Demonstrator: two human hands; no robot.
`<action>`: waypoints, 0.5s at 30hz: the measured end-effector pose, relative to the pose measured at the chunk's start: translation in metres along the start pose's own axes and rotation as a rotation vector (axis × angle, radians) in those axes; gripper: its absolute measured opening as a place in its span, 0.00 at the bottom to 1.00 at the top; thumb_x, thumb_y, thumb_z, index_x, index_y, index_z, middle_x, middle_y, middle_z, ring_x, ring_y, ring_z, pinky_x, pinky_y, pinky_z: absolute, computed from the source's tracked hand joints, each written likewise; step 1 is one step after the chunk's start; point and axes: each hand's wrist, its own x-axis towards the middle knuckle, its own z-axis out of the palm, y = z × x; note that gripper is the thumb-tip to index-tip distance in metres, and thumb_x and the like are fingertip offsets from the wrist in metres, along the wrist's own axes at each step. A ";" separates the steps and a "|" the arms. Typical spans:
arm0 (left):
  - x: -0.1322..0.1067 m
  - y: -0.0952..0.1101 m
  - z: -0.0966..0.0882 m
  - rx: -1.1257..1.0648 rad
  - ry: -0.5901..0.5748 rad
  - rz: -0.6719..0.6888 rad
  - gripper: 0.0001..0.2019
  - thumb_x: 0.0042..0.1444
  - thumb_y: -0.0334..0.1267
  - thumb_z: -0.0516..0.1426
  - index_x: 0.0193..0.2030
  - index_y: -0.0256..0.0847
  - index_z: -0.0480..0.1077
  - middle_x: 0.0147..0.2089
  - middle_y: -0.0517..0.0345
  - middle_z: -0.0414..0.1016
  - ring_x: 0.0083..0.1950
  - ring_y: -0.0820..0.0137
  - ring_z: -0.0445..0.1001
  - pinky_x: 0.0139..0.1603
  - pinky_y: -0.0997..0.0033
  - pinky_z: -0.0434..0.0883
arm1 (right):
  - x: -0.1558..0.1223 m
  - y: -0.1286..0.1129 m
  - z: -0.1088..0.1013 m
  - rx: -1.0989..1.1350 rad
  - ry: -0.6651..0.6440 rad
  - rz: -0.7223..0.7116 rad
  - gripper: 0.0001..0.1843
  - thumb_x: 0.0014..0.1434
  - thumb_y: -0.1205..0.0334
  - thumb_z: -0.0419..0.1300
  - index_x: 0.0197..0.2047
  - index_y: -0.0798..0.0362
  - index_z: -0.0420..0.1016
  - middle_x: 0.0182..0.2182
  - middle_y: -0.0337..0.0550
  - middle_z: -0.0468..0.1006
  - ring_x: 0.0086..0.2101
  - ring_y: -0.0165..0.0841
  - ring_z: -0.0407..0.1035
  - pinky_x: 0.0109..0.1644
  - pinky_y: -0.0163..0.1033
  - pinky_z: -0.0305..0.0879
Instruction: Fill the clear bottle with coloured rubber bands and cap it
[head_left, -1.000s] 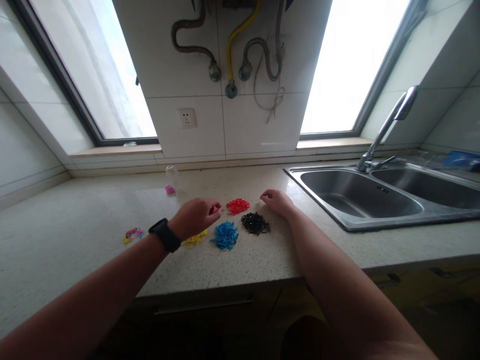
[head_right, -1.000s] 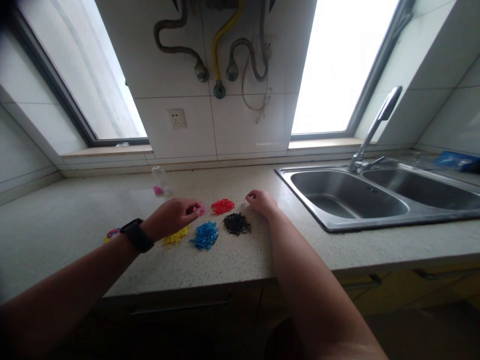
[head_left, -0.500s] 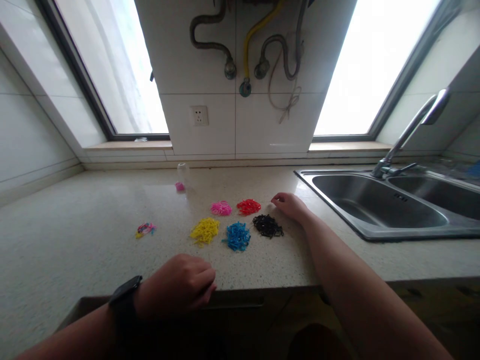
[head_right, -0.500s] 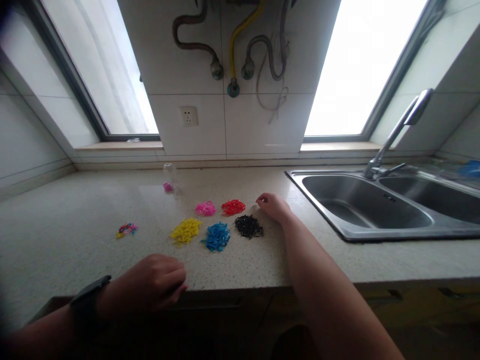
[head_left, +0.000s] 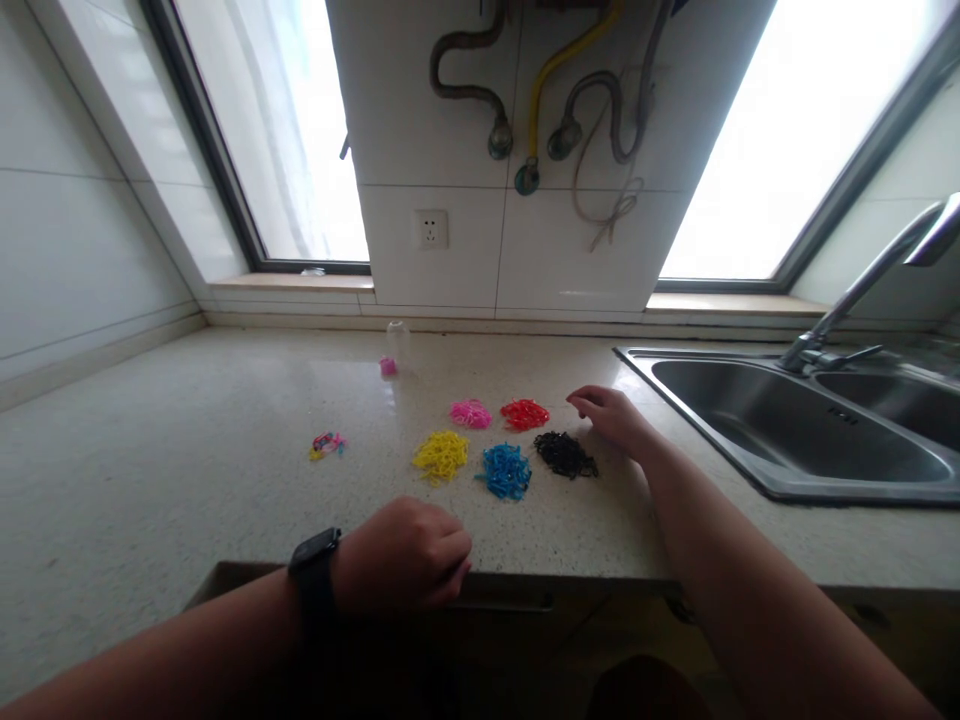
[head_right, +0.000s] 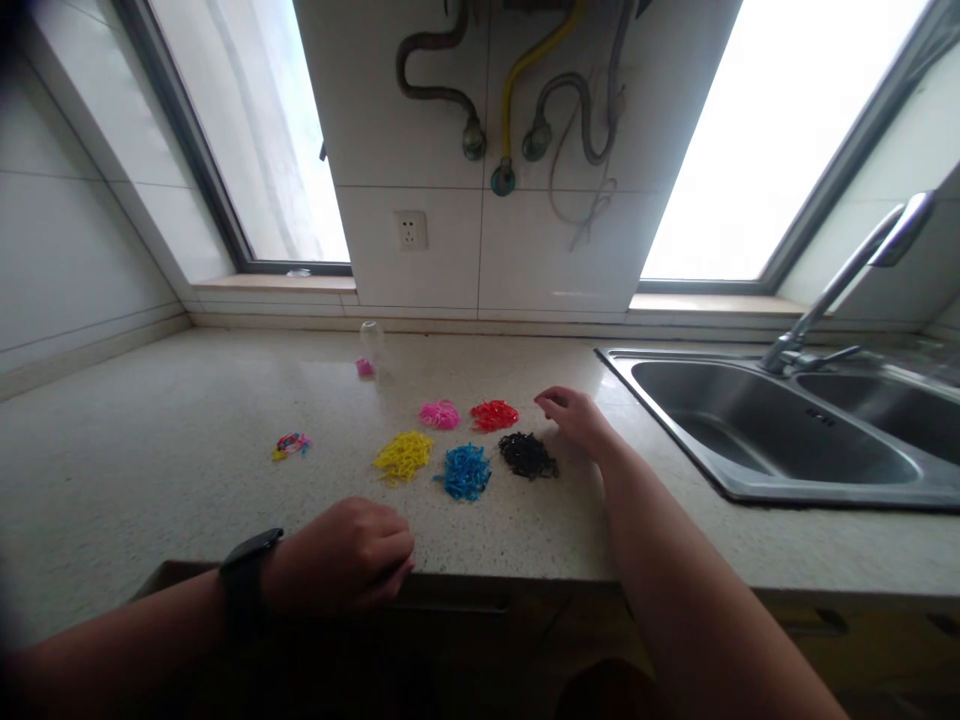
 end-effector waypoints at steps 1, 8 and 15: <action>0.000 0.000 -0.001 0.007 0.005 0.002 0.08 0.62 0.36 0.52 0.31 0.40 0.64 0.28 0.61 0.68 0.27 0.71 0.64 0.26 0.63 0.55 | -0.001 -0.007 0.003 0.008 -0.011 -0.043 0.19 0.58 0.50 0.57 0.43 0.57 0.79 0.28 0.44 0.76 0.29 0.31 0.67 0.34 0.37 0.62; 0.000 0.002 -0.002 0.047 -0.016 0.009 0.09 0.63 0.38 0.52 0.32 0.40 0.65 0.28 0.60 0.70 0.26 0.71 0.67 0.25 0.66 0.57 | -0.013 -0.120 0.046 -0.013 -0.395 -0.415 0.12 0.60 0.58 0.59 0.42 0.56 0.79 0.30 0.42 0.77 0.30 0.28 0.66 0.33 0.34 0.59; -0.002 0.001 0.003 0.087 -0.013 -0.004 0.09 0.63 0.39 0.51 0.32 0.40 0.65 0.28 0.60 0.70 0.26 0.69 0.68 0.24 0.66 0.58 | 0.002 -0.210 0.132 -0.152 -0.642 -0.698 0.10 0.59 0.64 0.61 0.42 0.57 0.80 0.35 0.44 0.80 0.32 0.28 0.68 0.38 0.35 0.59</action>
